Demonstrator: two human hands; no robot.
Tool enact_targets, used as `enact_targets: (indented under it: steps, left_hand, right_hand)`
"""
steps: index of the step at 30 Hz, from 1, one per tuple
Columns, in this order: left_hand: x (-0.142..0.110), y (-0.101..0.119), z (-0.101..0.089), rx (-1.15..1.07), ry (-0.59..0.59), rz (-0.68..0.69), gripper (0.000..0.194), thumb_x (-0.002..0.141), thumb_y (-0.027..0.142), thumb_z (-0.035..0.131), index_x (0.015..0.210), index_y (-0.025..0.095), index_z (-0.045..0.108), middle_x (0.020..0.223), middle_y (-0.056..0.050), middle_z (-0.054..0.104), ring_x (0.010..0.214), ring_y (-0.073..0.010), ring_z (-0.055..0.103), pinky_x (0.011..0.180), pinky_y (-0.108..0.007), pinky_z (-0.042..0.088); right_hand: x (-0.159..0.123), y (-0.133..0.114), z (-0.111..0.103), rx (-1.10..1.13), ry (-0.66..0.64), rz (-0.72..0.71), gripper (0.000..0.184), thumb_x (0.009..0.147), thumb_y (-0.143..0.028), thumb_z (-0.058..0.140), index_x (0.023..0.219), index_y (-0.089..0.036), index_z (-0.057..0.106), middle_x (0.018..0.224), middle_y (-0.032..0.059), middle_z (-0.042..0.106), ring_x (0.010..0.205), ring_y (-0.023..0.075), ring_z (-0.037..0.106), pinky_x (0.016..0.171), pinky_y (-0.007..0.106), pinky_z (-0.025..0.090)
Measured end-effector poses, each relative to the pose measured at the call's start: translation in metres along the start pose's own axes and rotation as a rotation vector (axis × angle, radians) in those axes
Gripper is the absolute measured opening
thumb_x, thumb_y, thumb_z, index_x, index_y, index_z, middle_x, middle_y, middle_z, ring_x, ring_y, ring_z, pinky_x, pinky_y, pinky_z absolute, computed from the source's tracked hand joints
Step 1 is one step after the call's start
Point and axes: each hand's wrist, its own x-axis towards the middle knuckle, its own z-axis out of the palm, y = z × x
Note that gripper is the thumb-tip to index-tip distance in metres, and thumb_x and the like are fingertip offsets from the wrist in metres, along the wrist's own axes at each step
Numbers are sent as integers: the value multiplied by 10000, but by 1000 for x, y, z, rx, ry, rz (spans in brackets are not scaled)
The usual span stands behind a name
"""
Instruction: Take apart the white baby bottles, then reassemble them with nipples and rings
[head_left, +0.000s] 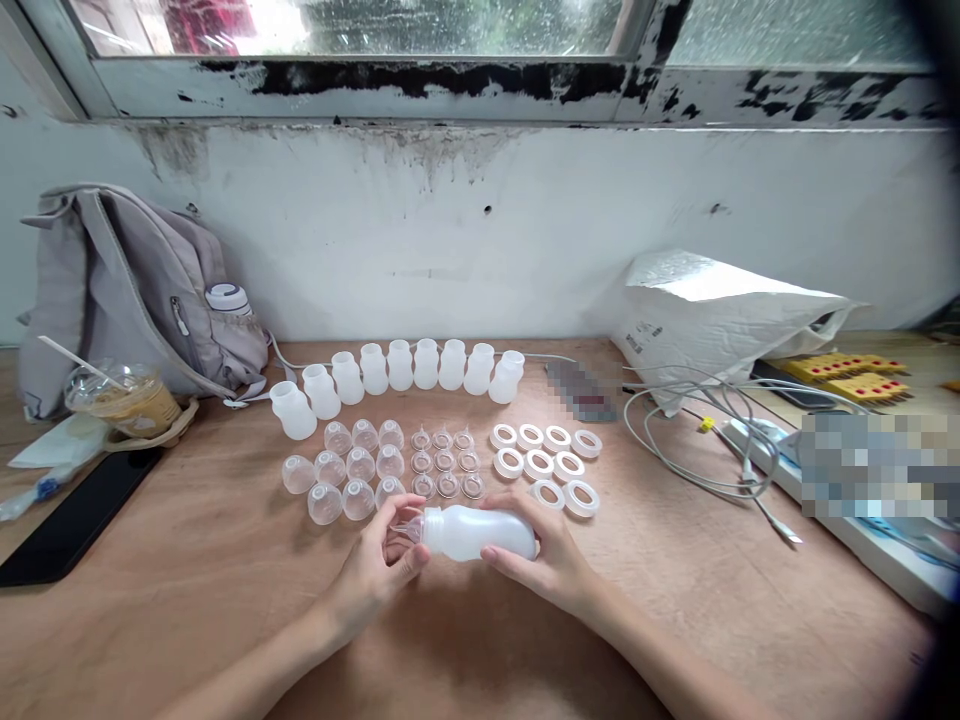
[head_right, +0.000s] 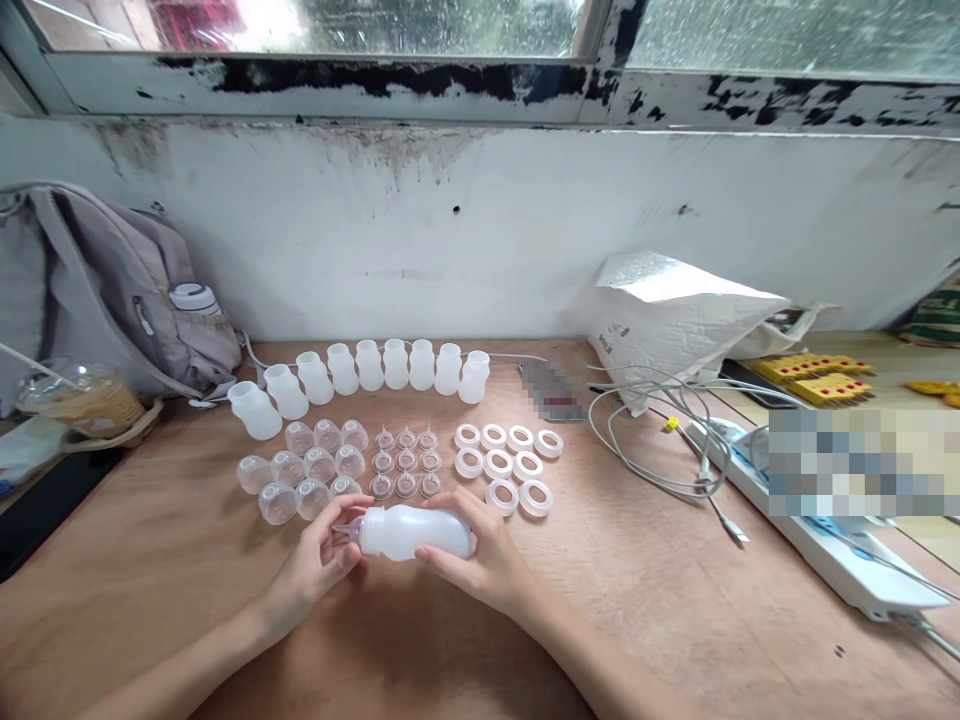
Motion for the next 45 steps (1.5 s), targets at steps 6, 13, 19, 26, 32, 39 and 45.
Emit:
enact_targets:
  steps: [6, 13, 19, 26, 32, 39, 45]
  left_hand:
    - [-4, 5, 2, 206, -40, 97, 324, 770, 308, 607, 1052, 174, 523, 996, -78, 599, 877, -195, 585, 758, -288, 484]
    - [-8, 4, -2, 475, -26, 453, 356, 752, 205, 606, 1090, 164, 500, 944, -87, 604, 837, -196, 581, 737, -293, 482]
    - [-7, 11, -2, 423, -15, 261, 298, 731, 268, 628, 1003, 181, 541, 938, -64, 614, 828, -188, 593, 737, -292, 501]
    - [2, 10, -4, 167, -49, -36, 435, 738, 349, 621, 1123, 189, 496, 1056, -80, 572, 861, -199, 602, 720, -303, 520]
    - [0, 4, -3, 155, -120, -12, 316, 750, 363, 609, 970, 152, 525, 858, -51, 582, 742, -163, 568, 630, -245, 474]
    - [-5, 9, 2, 312, -100, 71, 275, 781, 360, 575, 963, 166, 505, 791, -21, 557, 640, -116, 492, 534, -192, 402]
    - [-2, 5, -8, 581, -26, 347, 354, 754, 403, 600, 1034, 194, 543, 903, -62, 625, 785, -185, 571, 697, -280, 467]
  right_hand:
    - [0, -4, 3, 323, -105, 300, 263, 724, -431, 598, 825, -190, 569, 685, 4, 582, 525, 127, 530, 400, 210, 385]
    - [-3, -4, 10, 702, -223, 636, 278, 730, -455, 570, 784, -193, 495, 527, -43, 554, 337, 69, 456, 259, 143, 273]
    - [0, 0, 18, 759, -218, 654, 304, 744, -486, 524, 735, -191, 455, 472, -57, 505, 295, 62, 401, 240, 145, 200]
    - [0, -6, 17, 453, -97, 401, 266, 745, -455, 577, 799, -199, 528, 646, -22, 525, 481, 91, 472, 356, 174, 322]
    - [-2, -11, 16, 439, -126, 441, 311, 750, -501, 547, 744, -194, 502, 548, -38, 505, 385, 75, 424, 303, 172, 286]
    - [-3, -11, 16, 577, -174, 629, 322, 734, -514, 549, 763, -207, 455, 507, -52, 511, 323, 68, 406, 246, 152, 240]
    - [-1, -13, 16, 643, -155, 616, 319, 723, -503, 556, 732, -201, 454, 471, -63, 499, 305, 63, 397, 245, 144, 228]
